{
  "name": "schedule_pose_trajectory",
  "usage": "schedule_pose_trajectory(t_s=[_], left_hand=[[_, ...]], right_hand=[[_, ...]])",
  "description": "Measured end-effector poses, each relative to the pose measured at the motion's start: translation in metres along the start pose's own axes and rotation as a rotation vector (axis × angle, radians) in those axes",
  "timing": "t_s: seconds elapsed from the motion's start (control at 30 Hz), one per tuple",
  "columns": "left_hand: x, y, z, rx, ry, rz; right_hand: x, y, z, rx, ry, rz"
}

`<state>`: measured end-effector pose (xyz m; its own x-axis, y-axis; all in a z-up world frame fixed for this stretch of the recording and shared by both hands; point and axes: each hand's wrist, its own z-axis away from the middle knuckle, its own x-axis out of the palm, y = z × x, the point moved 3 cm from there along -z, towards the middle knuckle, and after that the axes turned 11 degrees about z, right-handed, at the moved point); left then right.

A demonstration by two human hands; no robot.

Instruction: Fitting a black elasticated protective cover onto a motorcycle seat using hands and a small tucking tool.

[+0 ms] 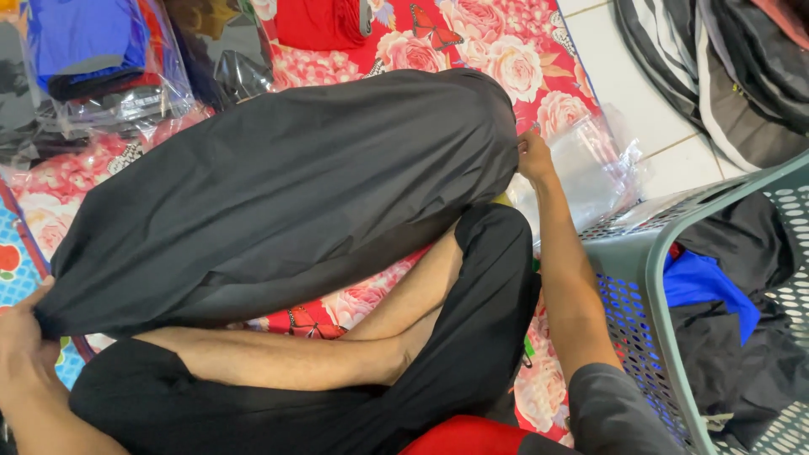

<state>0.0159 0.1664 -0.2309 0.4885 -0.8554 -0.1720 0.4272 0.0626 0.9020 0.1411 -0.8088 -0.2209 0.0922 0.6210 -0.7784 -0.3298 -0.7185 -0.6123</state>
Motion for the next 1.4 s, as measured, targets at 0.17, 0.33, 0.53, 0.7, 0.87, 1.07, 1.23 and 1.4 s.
schedule_pose_trajectory(t_s=[0.17, 0.33, 0.53, 0.7, 0.87, 1.07, 1.23, 1.4], left_hand=[[0.004, -0.008, -0.002, 0.030, 0.006, -0.052], [0.015, 0.011, 0.011, 0.087, -0.017, -0.118], [0.026, 0.026, 0.018, 0.104, 0.038, -0.273], [0.004, 0.010, 0.007, 0.200, 0.075, -0.354], [-0.016, -0.025, -0.016, 0.212, 0.163, -0.434], [0.015, -0.003, -0.003, 0.169, 0.123, -0.366], [-0.012, -0.044, -0.030, 0.271, -0.046, -0.163], [-0.009, -0.037, -0.015, 0.279, -0.055, -0.144]], right_hand=[[-0.014, -0.024, 0.004, -0.177, 0.374, 0.261], [-0.021, -0.025, -0.013, 0.230, 0.054, -0.189], [-0.016, -0.027, -0.025, 0.292, -0.062, -0.321], [-0.015, -0.038, -0.028, 0.292, -0.189, -0.316], [-0.019, -0.065, -0.025, 0.316, -0.307, -0.213], [-0.020, -0.058, -0.031, 0.135, 0.030, -0.026], [-0.028, -0.087, -0.026, 0.100, 0.341, -0.148], [-0.031, -0.060, -0.058, 0.374, 0.083, -0.732]])
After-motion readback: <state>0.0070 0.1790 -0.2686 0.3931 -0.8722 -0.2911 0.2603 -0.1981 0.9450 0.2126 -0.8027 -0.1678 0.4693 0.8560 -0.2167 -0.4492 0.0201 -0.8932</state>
